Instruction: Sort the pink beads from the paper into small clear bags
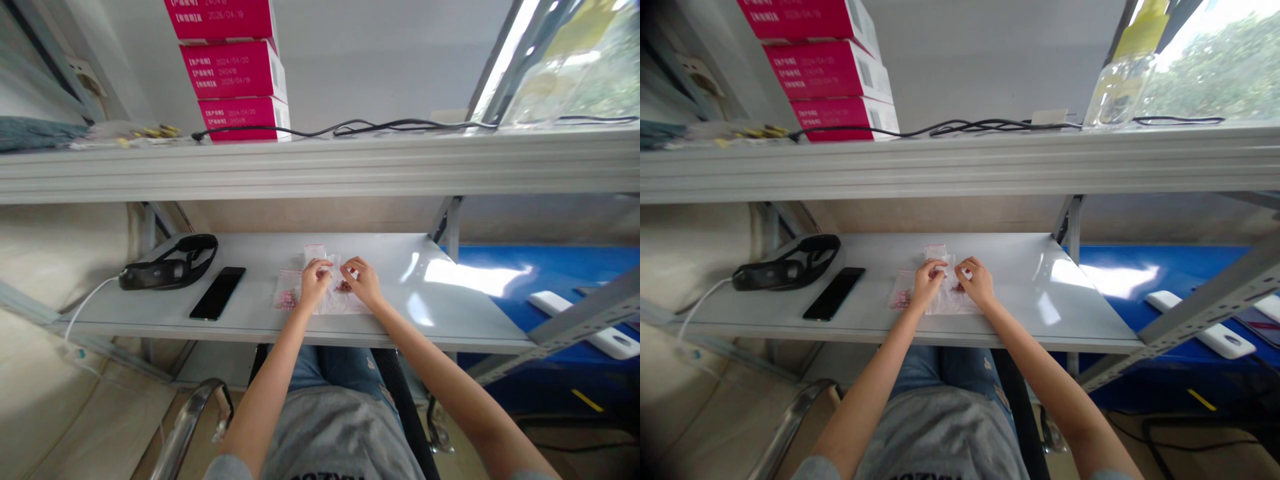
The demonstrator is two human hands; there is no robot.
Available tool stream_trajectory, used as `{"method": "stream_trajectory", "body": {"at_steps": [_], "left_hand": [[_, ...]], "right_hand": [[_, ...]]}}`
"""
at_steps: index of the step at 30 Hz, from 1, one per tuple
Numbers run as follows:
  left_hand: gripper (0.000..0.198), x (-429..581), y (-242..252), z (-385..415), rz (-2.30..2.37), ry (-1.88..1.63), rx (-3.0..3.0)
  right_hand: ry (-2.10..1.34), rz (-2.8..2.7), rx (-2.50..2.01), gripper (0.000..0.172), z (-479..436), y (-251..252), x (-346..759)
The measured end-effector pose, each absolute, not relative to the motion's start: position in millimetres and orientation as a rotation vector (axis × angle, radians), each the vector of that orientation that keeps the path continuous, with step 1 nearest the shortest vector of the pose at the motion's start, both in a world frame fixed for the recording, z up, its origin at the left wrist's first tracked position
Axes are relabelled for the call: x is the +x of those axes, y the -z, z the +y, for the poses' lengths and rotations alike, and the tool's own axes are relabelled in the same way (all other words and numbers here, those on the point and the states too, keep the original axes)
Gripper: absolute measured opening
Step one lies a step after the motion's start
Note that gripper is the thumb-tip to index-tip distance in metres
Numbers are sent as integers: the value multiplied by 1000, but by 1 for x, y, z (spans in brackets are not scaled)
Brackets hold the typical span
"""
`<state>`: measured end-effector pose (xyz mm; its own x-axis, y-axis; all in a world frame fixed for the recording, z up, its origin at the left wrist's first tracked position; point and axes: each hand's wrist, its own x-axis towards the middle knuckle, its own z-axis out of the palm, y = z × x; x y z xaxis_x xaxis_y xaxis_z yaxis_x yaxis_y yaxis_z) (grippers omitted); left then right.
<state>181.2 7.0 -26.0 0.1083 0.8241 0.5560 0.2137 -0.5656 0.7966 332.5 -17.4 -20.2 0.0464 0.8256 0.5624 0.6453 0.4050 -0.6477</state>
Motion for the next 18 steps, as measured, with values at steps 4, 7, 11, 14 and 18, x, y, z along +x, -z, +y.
{"method": "stream_trajectory", "body": {"at_steps": [4, 7, 11, 14, 18], "left_hand": [[24, 182, 30, 12, 1045, -1438, 1605], [24, 182, 31, 14, 1026, -1400, 1546], [25, 183, 30, 14, 975, -1363, 1507], [27, 183, 30, 13, 935, -1333, 1491], [26, 183, 32, 14, 922, -1346, 1475]], "right_hand": [[-368, -1487, -1203, 16, -13, 21, 337], [-454, -1440, -1135, 17, -16, 18, 335], [-575, -1475, -1131, 24, -19, 15, 332], [-626, -1500, -1149, 28, -17, 16, 331], [-613, -1438, -1164, 29, -13, 19, 333]]}}
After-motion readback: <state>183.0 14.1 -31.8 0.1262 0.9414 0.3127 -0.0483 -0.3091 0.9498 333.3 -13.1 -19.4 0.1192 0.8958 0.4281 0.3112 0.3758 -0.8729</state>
